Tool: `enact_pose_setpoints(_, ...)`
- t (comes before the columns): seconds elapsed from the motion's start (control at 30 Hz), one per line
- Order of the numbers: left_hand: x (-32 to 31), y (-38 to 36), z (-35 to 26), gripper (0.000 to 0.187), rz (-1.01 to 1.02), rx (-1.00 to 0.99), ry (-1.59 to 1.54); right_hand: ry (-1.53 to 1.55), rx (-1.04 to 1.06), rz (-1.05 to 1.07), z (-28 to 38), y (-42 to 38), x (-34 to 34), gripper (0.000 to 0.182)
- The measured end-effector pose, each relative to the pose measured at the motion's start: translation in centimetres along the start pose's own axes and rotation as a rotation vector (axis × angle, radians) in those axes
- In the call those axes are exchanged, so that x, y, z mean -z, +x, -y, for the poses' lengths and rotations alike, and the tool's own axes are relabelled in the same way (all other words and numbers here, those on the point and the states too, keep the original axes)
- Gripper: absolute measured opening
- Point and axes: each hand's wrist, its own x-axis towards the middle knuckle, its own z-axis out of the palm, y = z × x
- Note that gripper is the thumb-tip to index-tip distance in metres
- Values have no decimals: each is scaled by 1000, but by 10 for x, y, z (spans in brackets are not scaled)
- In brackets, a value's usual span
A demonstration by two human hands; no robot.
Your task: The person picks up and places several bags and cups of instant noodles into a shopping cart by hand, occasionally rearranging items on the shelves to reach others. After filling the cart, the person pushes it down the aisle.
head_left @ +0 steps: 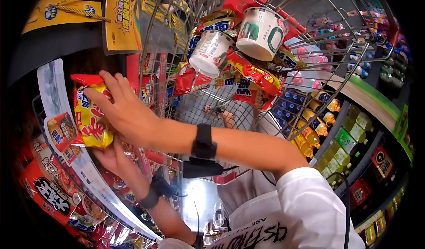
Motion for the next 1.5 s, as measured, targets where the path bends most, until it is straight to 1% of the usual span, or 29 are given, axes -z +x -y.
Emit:
enact_pose_setpoints(0.07, 4, 22, 13, 60, -2, -6, 87, -62, 64, -10, -12, 16, -7, 74)
enact_pose_setpoints(0.13, 13, 49, 38, 59, 72, -106, 162, 6, -33, -13, -20, 35, -20, 73)
enact_pose_setpoints(0.17, 13, 57, 42, 55, 61, -88, 196, -77, -11, -21, -26, 44, -24, 76)
enact_pose_setpoints(0.27, 2, 80, 38, 42, 53, -57, 195, -231, 128, -111, -27, 72, -21, 60)
enact_pose_setpoints(0.3, 3, 89, 37, 39, 123, 22, 169, -217, 134, -112, -30, 74, -24, 60)
enact_pose_setpoints(0.33, 3, 94, 39, 39, 209, -135, 119, -275, 135, -101, -32, 77, -29, 56)
enact_pose_setpoints(0.37, 6, 98, 40, 41, 208, -94, 105, -330, 132, -91, -34, 81, -35, 51)
enact_pose_setpoints(0.4, 8, 98, 36, 44, 213, -44, 95, -297, 76, -97, -38, 84, -44, 55)
enact_pose_setpoints(0.47, 1, 96, 26, 54, 100, -46, 305, -345, 102, -139, -42, 83, -45, 49)
enact_pose_setpoints(0.53, 2, 106, 32, 51, 89, -104, 431, -355, 60, -163, -46, 83, -56, 47)
enact_pose_setpoints(0.57, 8, 120, 37, 43, 178, -67, 434, -362, 10, -188, -48, 82, -63, 45)
enact_pose_setpoints(0.6, 14, 132, 42, 35, 266, -27, 439, -363, 3, -182, -50, 81, -67, 45)
enact_pose_setpoints(0.63, -9, 121, 4, 33, 205, 115, 520, -401, -67, -153, -53, 82, -71, 48)
enact_pose_setpoints(0.67, -8, 126, 7, 33, 202, 125, 525, -437, -135, -122, -55, 82, -76, 52)
enact_pose_setpoints(0.73, -14, 139, 10, 35, 60, -83, 709, -474, -105, -125, -59, 80, -82, 52)
enact_pose_setpoints(0.77, -18, 139, 10, 40, -18, 45, 678, -517, -71, -140, -62, 82, -84, 53)
enact_pose_setpoints(0.8, -20, 140, 16, 40, -19, 45, 676, -561, -40, -156, -66, 83, -86, 53)
enact_pose_setpoints(0.83, -19, 138, 26, 41, -114, -181, 861, -545, -91, -30, -71, 87, -90, 63)
enact_pose_setpoints(0.87, -16, 136, 34, 43, -209, -411, 1039, -543, -93, -21, -74, 86, -95, 63)
enact_pose_setpoints(0.93, -16, 132, 26, 47, -175, -397, 1000, -468, -141, -8, -73, 88, -90, 73)
enact_pose_setpoints(1.0, -12, 124, 21, 53, -17, -317, 1005, -539, -109, 64, -80, 88, -87, 76)
enact_pose_setpoints(1.07, 1, 120, 32, 57, -1, -311, 1096, -523, 100, -74, -92, 86, -93, 72)
enact_pose_setpoints(1.1, 6, 119, 35, 55, 33, -346, 1074, -531, 20, -78, -91, 86, -98, 64)
enact_pose_setpoints(1.17, 13, 115, 40, 53, 69, -400, 1093, -498, 35, -104, -93, 84, -100, 62)
enact_pose_setpoints(1.27, 7, 106, 31, 54, 27, -331, 1178, -440, 47, -159, -96, 84, -105, 59)
enact_pose_setpoints(1.3, 4, 104, 22, 55, 64, -219, 1154, -447, 7, -123, -98, 86, -106, 59)
enact_pose_setpoints(1.4, 14, 107, 36, 53, 40, -412, 1125, -430, -46, 77, -99, 91, -94, 64)
enact_pose_setpoints(1.43, 15, 102, 31, 53, 30, -412, 1143, -436, 16, 134, -109, 98, -96, 68)
enact_pose_setpoints(1.5, 10, 96, 22, 51, 77, -214, 1096, -452, 24, 170, -114, 96, -88, 69)
